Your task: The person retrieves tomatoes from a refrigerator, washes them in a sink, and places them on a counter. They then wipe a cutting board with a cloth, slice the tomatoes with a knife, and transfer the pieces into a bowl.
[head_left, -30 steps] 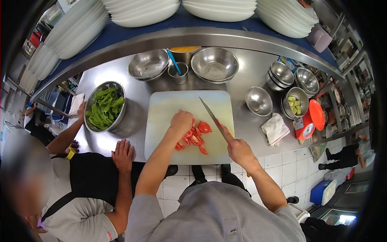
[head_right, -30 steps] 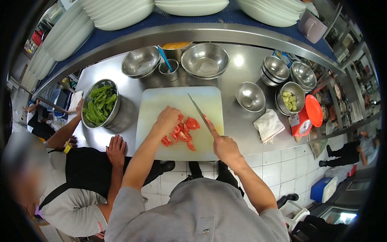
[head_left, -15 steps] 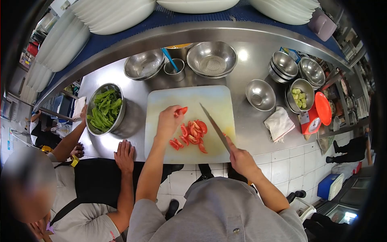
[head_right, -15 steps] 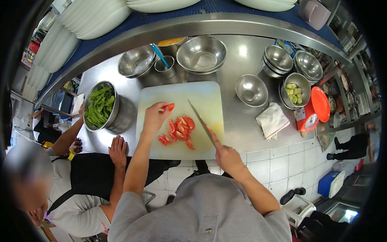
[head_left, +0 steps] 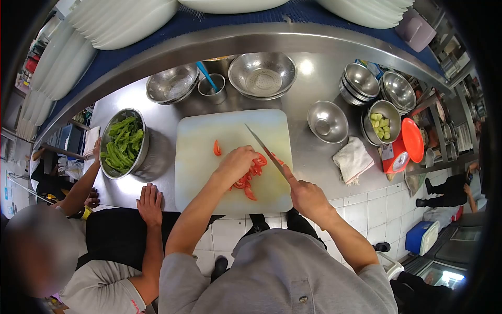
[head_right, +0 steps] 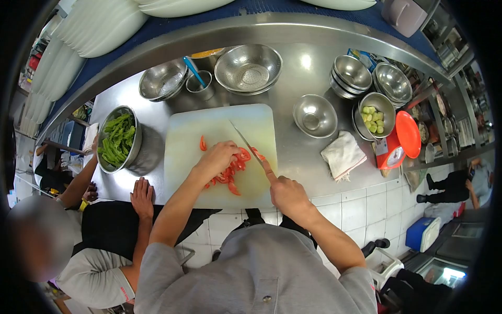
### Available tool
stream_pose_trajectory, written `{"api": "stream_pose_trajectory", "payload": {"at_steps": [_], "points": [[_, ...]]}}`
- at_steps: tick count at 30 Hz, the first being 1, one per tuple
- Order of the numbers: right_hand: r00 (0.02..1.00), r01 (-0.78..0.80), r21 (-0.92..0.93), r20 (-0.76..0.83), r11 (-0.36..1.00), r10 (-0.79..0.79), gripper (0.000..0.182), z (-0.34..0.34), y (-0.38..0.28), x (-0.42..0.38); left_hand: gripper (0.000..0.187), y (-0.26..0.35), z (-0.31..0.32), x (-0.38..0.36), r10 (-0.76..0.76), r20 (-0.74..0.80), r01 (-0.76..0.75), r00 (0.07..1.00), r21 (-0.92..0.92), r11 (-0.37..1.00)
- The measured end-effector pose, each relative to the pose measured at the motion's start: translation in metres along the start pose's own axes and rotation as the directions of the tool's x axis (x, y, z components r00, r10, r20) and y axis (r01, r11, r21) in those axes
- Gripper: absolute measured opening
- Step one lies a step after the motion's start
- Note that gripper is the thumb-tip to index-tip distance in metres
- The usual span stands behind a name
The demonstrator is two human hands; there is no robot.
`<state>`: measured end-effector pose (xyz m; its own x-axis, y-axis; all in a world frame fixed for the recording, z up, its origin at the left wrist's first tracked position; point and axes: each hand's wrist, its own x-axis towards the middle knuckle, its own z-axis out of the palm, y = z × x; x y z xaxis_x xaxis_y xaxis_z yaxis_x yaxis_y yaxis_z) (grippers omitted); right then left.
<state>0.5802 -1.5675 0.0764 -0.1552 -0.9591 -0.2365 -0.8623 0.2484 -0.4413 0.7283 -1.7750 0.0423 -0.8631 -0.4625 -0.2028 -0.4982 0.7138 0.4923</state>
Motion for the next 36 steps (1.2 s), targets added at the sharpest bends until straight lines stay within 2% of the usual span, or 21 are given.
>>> {"api": "stream_pose_trajectory", "payload": {"at_steps": [2, 4, 6, 8, 10, 13, 16, 18, 19, 21, 23, 24, 26, 27, 29, 30, 32, 34, 36], "points": [[1.0, 0.012, 0.001, 0.013, 1.0, -0.012, 0.074, 0.008, 0.001, 0.004, 0.015, -0.007, 0.006, 0.009, 0.064, 0.037, -0.067, 0.997, 0.097, 0.993], [0.996, -0.009, -0.038, 0.091, 0.999, 0.013, 0.082, 0.031, 0.004, 0.014, 0.013, -0.009, 0.007, 0.012, 0.077, 0.047, -0.082, 0.996, 0.097, 0.992], [0.998, -0.01, -0.046, 0.056, 0.999, 0.013, 0.082, 0.046, 0.0, 0.031, 0.011, -0.011, 0.008, 0.015, 0.095, 0.053, -0.1, 0.994, 0.098, 0.99], [1.0, -0.006, -0.049, 0.03, 0.999, 0.008, 0.082, 0.039, -0.005, 0.035, 0.011, -0.014, 0.011, 0.013, 0.129, 0.008, -0.129, 0.992, 0.083, 0.988], [0.993, 0.004, -0.071, 0.118, 0.997, 0.005, 0.082, 0.009, -0.017, 0.033, 0.01, -0.02, 0.015, 0.014, 0.14, -0.009, -0.139, 0.99, 0.082, 0.987], [0.995, 0.019, -0.038, 0.094, 0.999, -0.015, 0.081, 0.049, -0.006, 0.038, 0.009, -0.021, 0.02, 0.011, 0.149, -0.019, -0.148, 0.989, 0.063, 0.987], [0.999, 0.037, -0.079, 0.038, 0.996, -0.034, 0.08, 0.047, -0.015, 0.051, 0.01, -0.018, 0.016, 0.01, 0.185, -0.064, -0.18, 0.981, 0.075, 0.981], [0.996, 0.015, -0.055, 0.089, 0.998, -0.01, 0.079, 0.019, -0.026, 0.043, 0.01, -0.02, 0.019, 0.008, 0.216, -0.101, -0.208, 0.971, 0.09, 0.974], [0.99, -0.007, -0.041, 0.138, 0.999, 0.013, 0.079, 0.008, -0.028, 0.041, 0.009, -0.024, 0.025, 0.01, 0.193, -0.13, -0.188, 0.973, 0.049, 0.981], [0.991, -0.01, -0.021, 0.13, 1.0, 0.012, 0.078, 0.03, -0.022, 0.041, 0.008, -0.029, 0.029, 0.002, 0.156, -0.148, -0.158, 0.977, -0.004, 0.987], [0.994, -0.021, 0.002, 0.111, 1.0, 0.02, 0.078, 0.05, -0.019, 0.043, 0.009, -0.035, 0.018, -0.004, 0.244, -0.189, -0.263, 0.951, -0.081, 0.961], [0.998, -0.019, -0.006, 0.062, 1.0, 0.019, 0.077, 0.055, -0.019, 0.047, 0.009, -0.035, 0.007, -0.012, 0.242, -0.189, -0.261, 0.952, -0.082, 0.962], [1.0, -0.011, -0.006, -0.002, 1.0, 0.011, 0.076, 0.051, -0.019, 0.052, 0.01, -0.041, -0.026, -0.033, -0.052, -0.298, -0.038, 0.953, -0.29, 0.956], [1.0, 0.009, 0.02, -0.016, 1.0, -0.008, 0.074, 0.041, -0.017, 0.048, 0.01, -0.047, -0.042, -0.049, -0.047, -0.295, -0.039, 0.954, -0.28, 0.959], [0.999, 0.035, 0.036, -0.037, 0.999, -0.034, 0.073, 0.019, -0.014, 0.04, 0.023, -0.057, -0.058, -0.083, -0.225, -0.282, 0.139, 0.932, -0.295, 0.945], [0.997, 0.029, 0.036, -0.07, 0.999, -0.027, 0.072, 0.011, -0.015, 0.032, 0.023, -0.061, -0.044, -0.097, -0.223, -0.278, 0.139, 0.934, -0.292, 0.946], [0.993, 0.025, 0.037, -0.115, 0.999, -0.021, 0.071, 0.009, -0.012, 0.027, 0.059, -0.078, 0.004, -0.124, -0.182, -0.492, 0.091, 0.851, -0.202, 0.975], [0.982, -0.095, -0.105, -0.174, 0.99, 0.076, 0.074, 0.025, -0.01, 0.021, 0.088, -0.07, 0.061, -0.136, -0.363, -0.491, 0.196, 0.792, -0.358, 0.913], [0.981, -0.161, -0.142, -0.134, 0.977, 0.142, 0.074, 0.053, -0.012, 0.014, 0.09, -0.03, 0.093, -0.133, -0.477, -0.535, 0.283, 0.698, -0.405, 0.869]]}}
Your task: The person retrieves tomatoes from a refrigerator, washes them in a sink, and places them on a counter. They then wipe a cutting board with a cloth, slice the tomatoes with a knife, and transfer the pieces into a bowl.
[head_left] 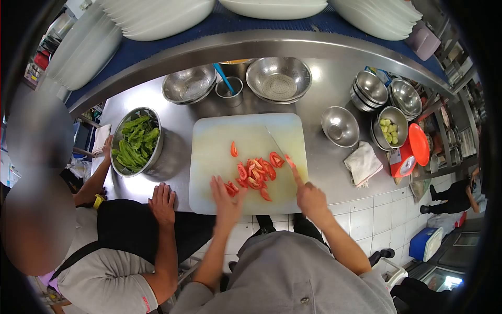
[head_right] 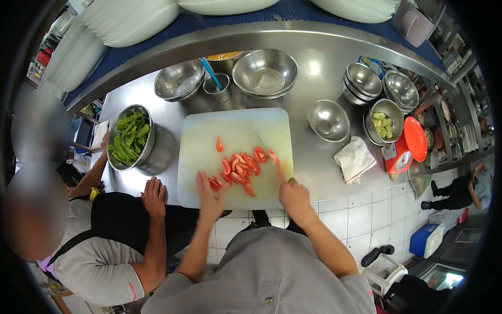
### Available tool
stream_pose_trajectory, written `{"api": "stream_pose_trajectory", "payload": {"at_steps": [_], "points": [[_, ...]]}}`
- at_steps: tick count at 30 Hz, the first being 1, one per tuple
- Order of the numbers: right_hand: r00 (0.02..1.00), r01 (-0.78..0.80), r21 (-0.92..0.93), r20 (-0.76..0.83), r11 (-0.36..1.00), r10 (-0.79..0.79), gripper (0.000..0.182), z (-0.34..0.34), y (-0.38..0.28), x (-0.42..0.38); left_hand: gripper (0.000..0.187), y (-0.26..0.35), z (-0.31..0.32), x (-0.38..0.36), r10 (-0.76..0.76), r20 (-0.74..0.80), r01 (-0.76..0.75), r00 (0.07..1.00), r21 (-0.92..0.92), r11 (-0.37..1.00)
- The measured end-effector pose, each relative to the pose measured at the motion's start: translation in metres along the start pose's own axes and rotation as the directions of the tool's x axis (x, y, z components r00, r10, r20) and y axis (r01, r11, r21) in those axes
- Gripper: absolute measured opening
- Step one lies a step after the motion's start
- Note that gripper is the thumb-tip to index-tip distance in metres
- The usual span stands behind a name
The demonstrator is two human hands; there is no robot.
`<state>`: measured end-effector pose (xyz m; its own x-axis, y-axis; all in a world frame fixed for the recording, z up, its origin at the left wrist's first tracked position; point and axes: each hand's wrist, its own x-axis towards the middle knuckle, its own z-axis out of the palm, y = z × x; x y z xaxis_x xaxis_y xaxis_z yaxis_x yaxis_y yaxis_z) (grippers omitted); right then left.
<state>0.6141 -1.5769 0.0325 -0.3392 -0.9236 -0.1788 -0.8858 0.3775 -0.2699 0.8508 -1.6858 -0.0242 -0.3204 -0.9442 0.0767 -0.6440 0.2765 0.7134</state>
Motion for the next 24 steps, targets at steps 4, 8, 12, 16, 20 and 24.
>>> {"api": "stream_pose_trajectory", "payload": {"at_steps": [4, 8, 12, 16, 20, 24], "points": [[0.997, 0.0, 0.133, 0.081, 0.991, -0.011, 0.067, 0.008, -0.039, -0.037, 0.087, 0.041, 0.032, -0.003, -0.043, -0.085, 0.036, 0.995, -0.085, 0.996], [0.981, 0.187, 0.378, -0.027, 0.907, -0.191, 0.066, -0.002, -0.026, -0.05, 0.075, 0.028, 0.035, 0.036, -0.036, -0.226, -0.004, 0.974, -0.175, 0.984], [0.987, 0.159, 0.395, -0.05, 0.905, -0.152, 0.065, -0.022, 0.008, -0.032, 0.045, 0.034, 0.015, 0.12, -0.098, -0.151, 0.088, 0.984, -0.072, 0.993], [0.985, 0.167, 0.463, -0.049, 0.87, -0.164, 0.064, -0.039, 0.036, -0.012, 0.034, 0.026, 0.03, 0.145, -0.071, 0.028, 0.062, 0.997, 0.239, 0.969], [0.958, 0.28, 0.505, -0.089, 0.816, -0.273, 0.072, -0.036, 0.073, -0.001, 0.03, -0.018, 0.003, 0.102, 0.01, 0.007, -0.011, 1.0, 0.169, 0.986], [0.955, 0.24, 0.404, 0.062, 0.883, -0.289, 0.07, -0.036, 0.087, 0.009, 0.038, -0.002, 0.028, 0.041, -0.113, -0.212, 0.133, 0.971, 0.082, 0.988]]}}
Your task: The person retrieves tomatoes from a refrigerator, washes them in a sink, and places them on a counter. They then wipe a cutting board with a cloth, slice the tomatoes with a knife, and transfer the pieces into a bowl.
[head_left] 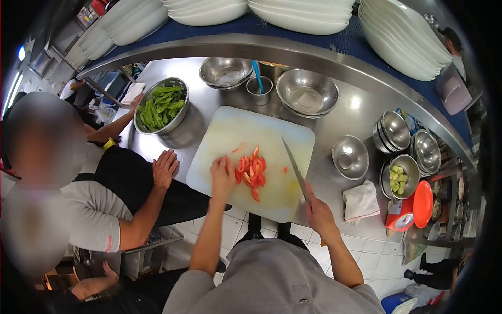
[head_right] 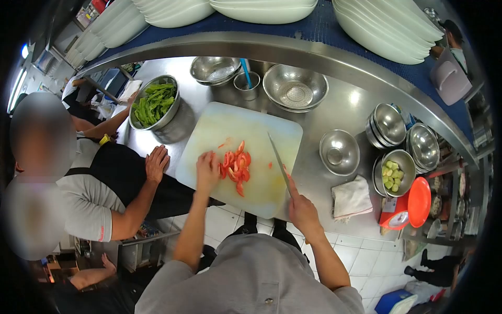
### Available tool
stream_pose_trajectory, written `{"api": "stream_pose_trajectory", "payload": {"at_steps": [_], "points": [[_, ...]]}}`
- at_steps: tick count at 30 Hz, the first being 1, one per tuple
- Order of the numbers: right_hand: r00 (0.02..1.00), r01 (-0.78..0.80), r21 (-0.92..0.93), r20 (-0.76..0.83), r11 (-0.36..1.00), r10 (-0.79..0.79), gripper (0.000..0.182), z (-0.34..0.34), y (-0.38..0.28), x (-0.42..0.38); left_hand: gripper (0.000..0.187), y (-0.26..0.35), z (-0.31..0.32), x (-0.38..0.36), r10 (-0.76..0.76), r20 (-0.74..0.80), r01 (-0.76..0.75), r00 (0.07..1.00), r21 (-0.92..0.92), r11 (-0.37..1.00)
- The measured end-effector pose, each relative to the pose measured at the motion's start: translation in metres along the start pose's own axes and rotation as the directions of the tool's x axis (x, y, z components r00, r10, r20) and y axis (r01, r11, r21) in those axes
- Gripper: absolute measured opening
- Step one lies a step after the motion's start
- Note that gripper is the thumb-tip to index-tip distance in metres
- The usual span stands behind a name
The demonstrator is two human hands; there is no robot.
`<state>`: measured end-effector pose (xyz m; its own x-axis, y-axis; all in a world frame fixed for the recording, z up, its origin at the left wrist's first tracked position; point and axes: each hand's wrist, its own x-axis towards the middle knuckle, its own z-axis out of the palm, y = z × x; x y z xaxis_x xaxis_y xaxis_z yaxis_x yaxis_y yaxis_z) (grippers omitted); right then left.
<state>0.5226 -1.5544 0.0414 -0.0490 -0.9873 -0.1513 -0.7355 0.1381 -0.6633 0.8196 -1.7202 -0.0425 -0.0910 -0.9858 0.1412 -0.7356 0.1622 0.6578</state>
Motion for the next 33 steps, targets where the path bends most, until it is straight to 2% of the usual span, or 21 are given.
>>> {"api": "stream_pose_trajectory", "payload": {"at_steps": [1, 2, 3, 5, 6, 7, 8, 9, 11, 12, 14, 16, 17, 19, 20, 22, 23, 25, 27, 29, 33], "points": [[0.999, -0.03, -0.03, 0.042, 0.999, 0.031, 0.067, 0.0, 0.002, 0.003, 0.045, 0.021, 0.023, -0.017, 0.019, -0.209, -0.014, 0.978, 0.022, 1.0], [0.999, -0.017, -0.028, 0.049, 0.999, 0.018, 0.067, 0.0, 0.003, 0.008, 0.054, 0.039, 0.04, -0.025, 0.044, -0.409, -0.026, 0.911, 0.048, 0.999], [0.998, 0.032, -0.064, 0.046, 0.997, -0.029, 0.067, 0.0, 0.004, 0.015, 0.054, 0.054, 0.046, -0.025, 0.039, -0.419, -0.019, 0.907, 0.051, 0.999], [0.996, 0.086, -0.109, 0.042, 0.99, -0.082, 0.067, -0.006, 0.012, 0.032, 0.067, 0.081, 0.054, -0.015, -0.089, -0.332, 0.074, 0.939, -0.057, 0.996], [0.989, 0.143, -0.194, 0.06, 0.971, -0.134, 0.065, -0.008, 0.017, 0.045, 0.067, 0.086, 0.055, -0.012, -0.094, -0.338, 0.077, 0.936, -0.061, 0.995], [0.98, 0.199, -0.275, 0.078, 0.941, -0.184, 0.063, -0.011, 0.019, 0.055, 0.068, 0.09, 0.055, -0.006, -0.041, -0.261, 0.028, 0.965, -0.053, 0.998], [0.979, 0.203, -0.28, 0.073, 0.938, -0.19, 0.063, -0.018, 0.021, 0.063, 0.068, 0.092, 0.055, -0.002, 0.017, -0.18, -0.026, 0.984, -0.049, 0.998], [0.967, 0.252, -0.286, 0.106, 0.924, -0.231, 0.062, -0.026, 0.024, 0.071, 0.068, 0.094, 0.058, 0.0, 0.021, -0.189, -0.032, 0.982, -0.055, 0.998], [0.952, 0.304, -0.299, 0.136, 0.905, -0.274, 0.061, -0.037, 0.032, 0.075, 0.065, 0.096, 0.062, 0.004, 0.158, -0.033, -0.161, 0.987, -0.125, 0.979], [0.95, 0.308, -0.289, 0.15, 0.907, -0.274, 0.063, -0.039, 0.036, 0.073, 0.063, 0.095, 0.063, 0.004, 0.259, -0.02, -0.26, 0.966, -0.112, 0.959], [0.946, 0.316, -0.288, 0.173, 0.904, -0.275, 0.065, -0.04, 0.043, 0.06, 0.062, 0.094, 0.066, -0.001, 0.304, 0.023, -0.298, 0.952, -0.145, 0.943], [0.959, 0.248, -0.342, 0.222, 0.907, -0.178, 0.063, -0.036, 0.048, 0.036, 0.062, 0.098, 0.057, -0.01, 0.345, 0.106, -0.322, 0.932, -0.189, 0.928], [0.957, 0.249, -0.35, 0.229, 0.903, -0.175, 0.063, -0.032, 0.049, 0.022, 0.062, 0.1, 0.047, -0.017, 0.339, 0.101, -0.315, 0.935, -0.197, 0.928], [0.952, 0.258, -0.102, 0.195, 0.961, -0.235, 0.063, -0.023, 0.046, -0.002, 0.067, 0.106, 0.031, -0.03, 0.332, 0.109, -0.316, 0.937, -0.137, 0.939], [0.953, 0.251, -0.104, 0.204, 0.962, -0.226, 0.063, -0.024, 0.041, -0.007, 0.067, 0.112, 0.029, -0.036, 0.325, 0.115, -0.308, 0.939, -0.144, 0.94], [0.969, 0.19, 0.092, 0.141, 0.977, -0.202, 0.063, -0.025, 0.03, -0.015, 0.068, 0.121, 0.027, -0.044, 0.288, -0.112, -0.285, 0.951, 0.046, 0.958], [0.968, 0.185, 0.097, 0.151, 0.978, -0.198, 0.063, -0.027, 0.028, -0.016, 0.068, 0.125, 0.035, -0.047, 0.279, -0.105, -0.275, 0.955, 0.047, 0.96], [0.985, 0.127, 0.165, 0.095, 0.978, -0.144, 0.063, -0.035, 0.025, -0.008, 0.066, 0.143, 0.063, -0.044, 0.243, -0.165, -0.192, 0.956, 0.275, 0.942], [0.987, 0.137, 0.139, 0.067, 0.981, -0.147, 0.061, -0.04, 0.031, 0.004, 0.059, 0.148, 0.076, -0.035, 0.184, -0.166, -0.13, 0.969, 0.293, 0.947], [0.971, 0.238, -0.028, -0.005, 0.971, -0.238, 0.058, -0.047, 0.039, 0.013, 0.054, 0.146, 0.08, -0.03, 0.043, -0.12, -0.003, 0.992, 0.316, 0.949], [0.957, 0.288, -0.113, -0.003, 0.951, -0.29, 0.055, -0.063, 0.034, 0.022, 0.053, 0.143, 0.061, -0.036, 0.019, -0.012, -0.015, 1.0, 0.289, 0.957]]}}
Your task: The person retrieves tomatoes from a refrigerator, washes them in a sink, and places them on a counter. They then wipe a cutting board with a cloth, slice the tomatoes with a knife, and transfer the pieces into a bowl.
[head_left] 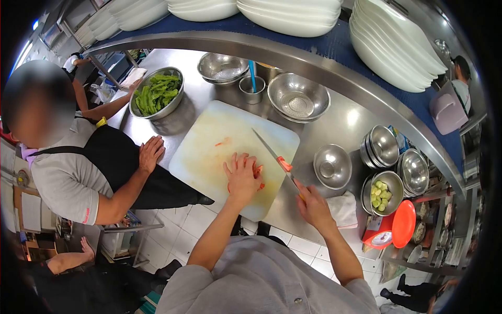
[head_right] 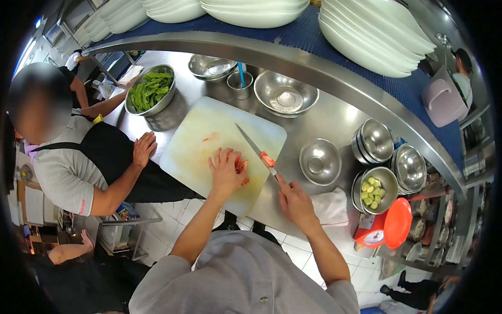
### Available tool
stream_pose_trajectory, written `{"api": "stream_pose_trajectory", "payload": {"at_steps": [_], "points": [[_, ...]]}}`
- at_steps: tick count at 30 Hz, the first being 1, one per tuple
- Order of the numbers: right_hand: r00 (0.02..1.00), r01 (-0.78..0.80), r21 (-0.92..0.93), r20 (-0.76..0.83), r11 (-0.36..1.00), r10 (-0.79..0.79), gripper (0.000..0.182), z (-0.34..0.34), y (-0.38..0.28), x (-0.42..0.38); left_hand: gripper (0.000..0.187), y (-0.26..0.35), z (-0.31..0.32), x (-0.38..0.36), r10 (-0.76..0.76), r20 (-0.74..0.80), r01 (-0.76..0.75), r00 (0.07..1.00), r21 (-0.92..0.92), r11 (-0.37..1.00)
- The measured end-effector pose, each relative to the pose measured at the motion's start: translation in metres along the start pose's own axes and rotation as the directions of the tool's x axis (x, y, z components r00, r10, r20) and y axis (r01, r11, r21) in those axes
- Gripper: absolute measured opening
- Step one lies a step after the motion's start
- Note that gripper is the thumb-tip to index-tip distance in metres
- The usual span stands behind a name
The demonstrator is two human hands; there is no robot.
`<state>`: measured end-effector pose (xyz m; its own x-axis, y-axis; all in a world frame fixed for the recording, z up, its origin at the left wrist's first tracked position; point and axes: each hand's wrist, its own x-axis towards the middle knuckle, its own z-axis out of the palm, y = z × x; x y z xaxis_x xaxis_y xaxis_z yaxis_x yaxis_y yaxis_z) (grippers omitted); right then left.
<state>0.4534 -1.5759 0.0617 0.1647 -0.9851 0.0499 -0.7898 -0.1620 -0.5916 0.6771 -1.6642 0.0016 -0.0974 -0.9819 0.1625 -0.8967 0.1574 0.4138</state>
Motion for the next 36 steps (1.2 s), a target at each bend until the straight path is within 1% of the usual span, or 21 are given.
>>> {"api": "stream_pose_trajectory", "payload": {"at_steps": [2, 3, 5, 6, 8, 9, 11, 12, 14, 15, 17, 18, 20, 24, 26, 27, 30, 32, 33, 35, 36], "points": [[0.999, 0.021, -0.039, 0.032, 0.999, -0.02, 0.047, -0.007, -0.001, 0.006, 0.037, 0.002, -0.019, 0.001, 0.07, -0.062, -0.075, 0.996, -0.097, 0.992], [0.999, 0.017, -0.038, 0.028, 0.999, -0.016, 0.047, -0.008, -0.002, 0.008, 0.037, 0.003, -0.028, 0.001, 0.075, -0.061, -0.08, 0.995, -0.096, 0.992], [0.998, 0.051, -0.035, 0.028, 0.998, -0.05, 0.032, -0.008, -0.003, 0.012, 0.026, 0.002, -0.041, 0.0, 0.124, -0.17, -0.176, 0.978, -0.333, 0.926], [0.998, 0.054, -0.03, 0.026, 0.998, -0.053, 0.032, -0.003, -0.002, 0.015, 0.026, -0.001, -0.043, 0.002, 0.125, -0.172, -0.177, 0.977, -0.327, 0.928], [0.995, 0.091, 0.003, 0.036, 0.996, -0.091, 0.023, 0.012, 0.004, 0.019, 0.02, -0.009, -0.042, 0.006, 0.127, -0.259, -0.204, 0.957, -0.295, 0.933], [0.995, 0.095, 0.005, 0.038, 0.995, -0.095, 0.023, 0.013, 0.001, 0.023, 0.02, -0.014, -0.036, 0.012, 0.124, -0.261, -0.201, 0.957, -0.293, 0.935], [0.983, 0.084, 0.01, 0.162, 0.996, -0.084, 0.022, 0.012, -0.005, 0.031, 0.018, -0.026, -0.018, 0.025, 0.174, -0.184, -0.225, 0.968, -0.31, 0.924], [0.982, 0.09, 0.009, 0.167, 0.996, -0.09, 0.022, 0.01, -0.01, 0.034, 0.018, -0.028, -0.014, 0.032, 0.167, -0.188, -0.22, 0.968, -0.31, 0.925], [0.965, 0.087, -0.12, 0.257, 0.989, -0.054, 0.023, 0.005, -0.017, 0.035, 0.012, -0.03, -0.006, 0.038, 0.251, 0.039, -0.226, 0.967, -0.32, 0.92], [0.963, 0.086, -0.125, 0.263, 0.988, -0.051, 0.023, 0.006, -0.017, 0.035, 0.012, -0.031, -0.002, 0.035, 0.246, 0.04, -0.22, 0.968, -0.327, 0.919], [0.923, 0.107, -0.264, 0.384, 0.959, 0.003, 0.023, 0.01, -0.015, 0.042, 0.011, -0.032, 0.001, 0.036, 0.319, -0.006, -0.302, 0.948, -0.339, 0.891], [0.922, 0.108, -0.264, 0.387, 0.958, 0.002, 0.023, 0.02, -0.015, 0.05, 0.011, -0.033, 0.001, 0.037, 0.317, -0.006, -0.3, 0.949, -0.34, 0.891], [0.925, 0.047, -0.169, 0.379, 0.984, 0.021, 0.018, 0.04, -0.015, 0.064, 0.011, -0.033, 0.004, 0.035, 0.272, 0.047, -0.232, 0.961, -0.394, 0.889], [0.931, 0.119, -0.213, 0.363, 0.97, -0.034, 0.018, 0.026, -0.031, 0.083, 0.01, -0.031, -0.01, 0.038, 0.286, -0.022, -0.275, 0.958, -0.353, 0.894], [0.879, 0.119, -0.244, 0.476, 0.963, 0.012, 0.019, 0.01, -0.037, 0.075, 0.01, -0.034, -0.012, 0.035, 0.283, 0.037, -0.251, 0.958, -0.364, 0.897], [0.877, 0.127, -0.247, 0.48, 0.961, 0.008, 0.019, 0.022, -0.031, 0.072, 0.01, -0.036, -0.012, 0.034, 0.276, 0.031, -0.246, 0.961, -0.365, 0.898], [0.898, 0.078, -0.304, 0.436, 0.949, 0.065, 0.019, 0.059, -0.017, 0.071, 0.01, -0.033, -0.021, 0.039, 0.3, -0.009, -0.276, 0.954, -0.416, 0.866], [0.94, 0.047, -0.266, 0.338, 0.963, 0.048, 0.022, 0.069, -0.019, 0.068, 0.011, -0.027, -0.034, 0.045, 0.334, -0.102, -0.349, 0.937, -0.298, 0.888], [0.942, 0.028, -0.261, 0.331, 0.965, 0.062, 0.022, 0.072, -0.02, 0.064, 0.011, -0.024, -0.035, 0.049, 0.349, -0.09, -0.359, 0.933, -0.3, 0.884], [0.931, 0.088, -0.343, 0.363, 0.935, 0.046, 0.031, 0.073, -0.019, 0.068, 0.019, -0.016, -0.038, 0.073, 0.483, 0.262, -0.429, 0.835, -0.239, 0.871], [0.933, 0.086, -0.34, 0.358, 0.936, 0.044, 0.031, 0.074, -0.019, 0.068, 0.019, -0.012, -0.036, 0.084, 0.486, 0.263, -0.433, 0.834, -0.235, 0.87]]}}
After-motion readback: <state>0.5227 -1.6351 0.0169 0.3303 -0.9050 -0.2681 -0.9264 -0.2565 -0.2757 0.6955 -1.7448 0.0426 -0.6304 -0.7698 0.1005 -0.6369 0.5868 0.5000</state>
